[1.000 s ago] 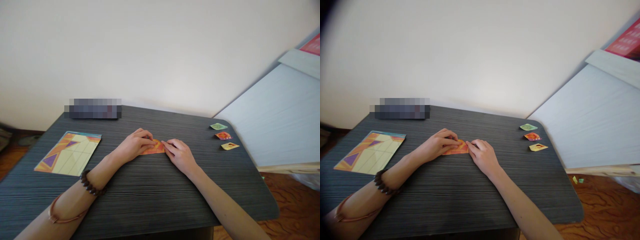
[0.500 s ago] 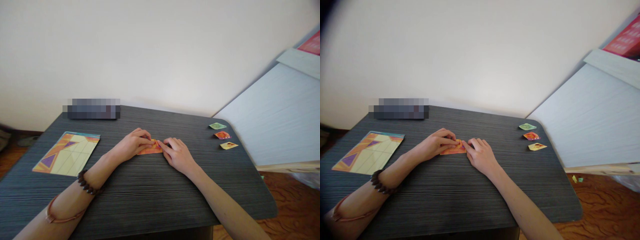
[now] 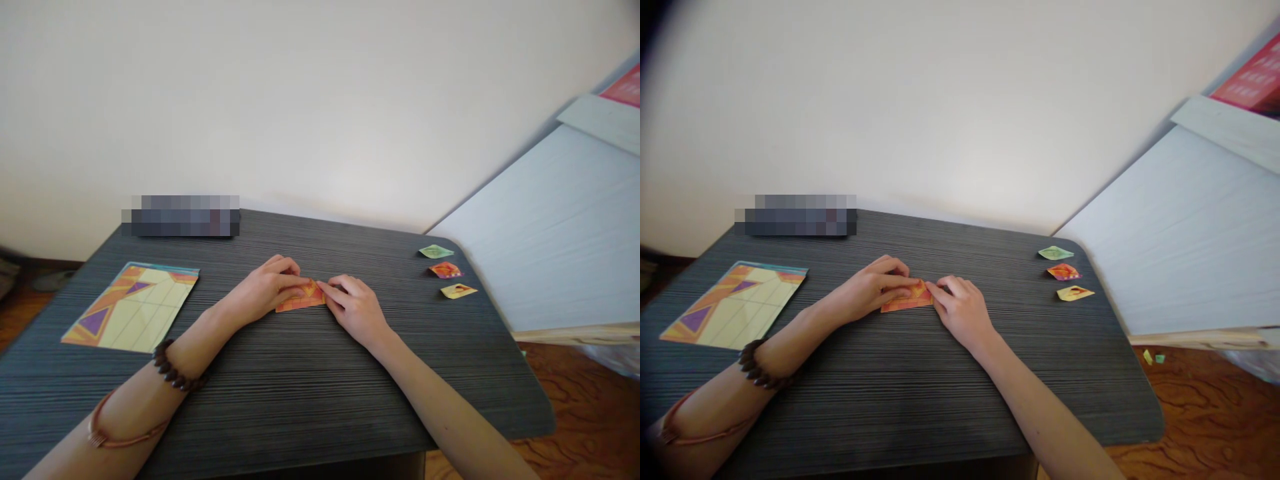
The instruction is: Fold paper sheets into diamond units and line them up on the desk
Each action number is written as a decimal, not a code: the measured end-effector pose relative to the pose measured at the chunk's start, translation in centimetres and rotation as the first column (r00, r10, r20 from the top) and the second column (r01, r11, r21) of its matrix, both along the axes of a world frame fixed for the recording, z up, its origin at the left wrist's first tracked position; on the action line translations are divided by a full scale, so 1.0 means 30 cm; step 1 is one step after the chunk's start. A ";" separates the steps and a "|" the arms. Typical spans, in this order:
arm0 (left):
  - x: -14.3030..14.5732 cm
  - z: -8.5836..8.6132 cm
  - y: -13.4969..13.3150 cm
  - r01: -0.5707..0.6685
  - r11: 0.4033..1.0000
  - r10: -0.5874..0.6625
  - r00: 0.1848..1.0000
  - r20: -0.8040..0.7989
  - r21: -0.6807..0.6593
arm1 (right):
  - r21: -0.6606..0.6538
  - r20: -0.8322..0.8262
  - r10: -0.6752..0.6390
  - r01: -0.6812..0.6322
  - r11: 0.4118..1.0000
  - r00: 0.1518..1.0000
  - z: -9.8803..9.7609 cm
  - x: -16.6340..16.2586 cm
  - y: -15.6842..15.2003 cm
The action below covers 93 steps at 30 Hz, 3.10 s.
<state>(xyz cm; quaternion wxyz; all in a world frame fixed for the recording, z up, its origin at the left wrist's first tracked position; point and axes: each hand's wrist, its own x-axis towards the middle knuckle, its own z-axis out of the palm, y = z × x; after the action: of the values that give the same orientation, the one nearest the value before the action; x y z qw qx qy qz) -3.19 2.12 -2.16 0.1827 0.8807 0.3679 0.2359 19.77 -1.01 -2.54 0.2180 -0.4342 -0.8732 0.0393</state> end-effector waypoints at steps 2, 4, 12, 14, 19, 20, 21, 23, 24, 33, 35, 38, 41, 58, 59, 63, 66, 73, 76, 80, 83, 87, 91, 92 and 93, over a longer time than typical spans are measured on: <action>-0.003 -0.004 0.001 -0.010 1.000 0.010 1.000 -0.002 0.009 | 0.020 0.054 0.049 -0.050 0.999 0.997 0.006 0.005 -0.001; -0.006 -0.005 0.003 -0.002 1.000 0.002 1.000 -0.003 0.016 | 0.034 0.095 0.080 -0.084 0.996 0.992 0.010 0.008 0.000; -0.009 0.025 -0.004 0.012 1.000 -0.012 0.999 -0.035 -0.013 | 0.012 0.145 0.134 -0.137 0.990 0.980 0.016 0.010 -0.002; -0.009 0.024 -0.004 0.012 1.000 -0.012 0.999 -0.043 -0.005 | 0.001 0.134 0.139 -0.140 0.990 0.981 0.015 0.010 -0.001; -0.009 0.013 0.002 0.023 0.999 -0.021 0.999 -0.046 0.029 | -0.030 0.112 0.151 -0.148 0.988 0.982 0.015 0.015 0.003; -0.009 0.012 0.003 0.024 0.999 -0.022 0.999 -0.049 0.032 | -0.035 0.109 0.156 -0.153 0.988 0.982 0.016 0.016 0.004; -0.009 0.012 0.002 0.023 0.999 -0.021 0.998 -0.053 0.035 | -0.040 0.106 0.161 -0.157 0.987 0.981 0.017 0.017 0.004; -0.010 0.014 0.001 0.023 0.999 -0.021 0.998 -0.062 0.038 | -0.050 0.103 0.164 -0.160 0.986 0.981 0.020 0.017 0.005; -0.010 0.014 0.000 0.023 0.999 -0.020 0.998 -0.062 0.041 | -0.055 0.103 0.164 -0.159 0.986 0.981 0.021 0.017 0.005; -0.014 0.004 0.003 0.026 0.997 -0.021 0.997 -0.071 0.071 | -0.076 0.080 0.146 -0.140 0.987 0.986 0.020 0.017 0.005; -0.013 0.005 0.002 0.026 0.997 -0.020 0.997 -0.079 0.071 | -0.080 0.070 0.141 -0.135 0.988 0.988 0.018 0.017 0.005; -0.013 0.012 -0.002 0.032 0.997 -0.025 0.995 -0.092 0.072 | -0.088 0.050 0.137 -0.133 0.987 0.989 0.014 0.016 0.005; -0.011 0.021 -0.006 0.039 0.996 -0.031 0.993 -0.113 0.074 | -0.094 0.032 0.132 -0.129 0.987 0.991 0.012 0.016 0.005; 0.006 0.045 -0.021 0.055 0.990 -0.027 0.978 -0.208 0.129 | -0.098 0.019 0.124 -0.122 0.988 0.992 0.016 0.013 0.002; 0.006 0.045 -0.021 0.055 0.990 -0.027 0.978 -0.208 0.130 | -0.100 0.018 0.122 -0.120 0.988 0.992 0.017 0.013 0.001; 0.007 0.042 -0.024 0.053 0.988 -0.024 0.980 -0.199 0.145 | -0.116 0.009 0.118 -0.116 0.986 0.993 0.022 0.012 -0.004; 0.008 0.042 -0.025 0.054 0.987 -0.019 0.975 -0.222 0.153 | -0.133 0.005 0.118 -0.116 0.984 0.993 0.025 0.013 -0.008; 0.027 0.056 -0.038 0.037 0.981 0.021 0.955 -0.296 0.189 | -0.161 0.028 0.118 -0.112 0.981 0.993 0.035 0.012 -0.017; 0.057 0.062 -0.058 -0.066 0.975 0.122 0.957 -0.263 0.214 | -0.152 0.031 0.110 -0.104 0.983 0.993 0.034 0.011 -0.020; 0.096 0.063 -0.084 -0.227 0.936 0.290 0.929 -0.228 0.268 | -0.134 0.027 0.112 -0.108 0.985 0.993 0.033 0.013 -0.020; 0.104 0.060 -0.092 -0.276 0.917 0.345 0.911 -0.226 0.287 | -0.103 0.045 0.136 -0.131 0.986 0.990 0.036 0.021 -0.018; 0.101 0.054 -0.094 -0.293 0.913 0.353 0.916 -0.190 0.284 | -0.065 0.052 0.157 -0.154 0.986 0.986 0.030 0.041 -0.017; 0.097 0.050 -0.092 -0.293 0.919 0.345 0.921 -0.180 0.263 | -0.016 0.001 0.149 -0.149 0.989 0.989 0.010 0.063 -0.019; 0.096 0.049 -0.091 -0.290 0.922 0.341 0.922 -0.183 0.258 | -0.013 -0.012 0.146 -0.147 0.989 0.989 0.007 0.066 -0.020; 0.095 0.048 -0.090 -0.285 0.924 0.336 0.923 -0.189 0.253 | -0.017 -0.031 0.142 -0.142 0.990 0.989 0.006 0.066 -0.019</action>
<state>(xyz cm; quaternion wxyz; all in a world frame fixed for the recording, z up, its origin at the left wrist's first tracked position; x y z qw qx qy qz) -0.33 -0.58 -0.72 0.0000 0.8467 0.4937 0.1983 21.75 -1.59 -2.37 0.2236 -0.3724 -0.8980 0.0695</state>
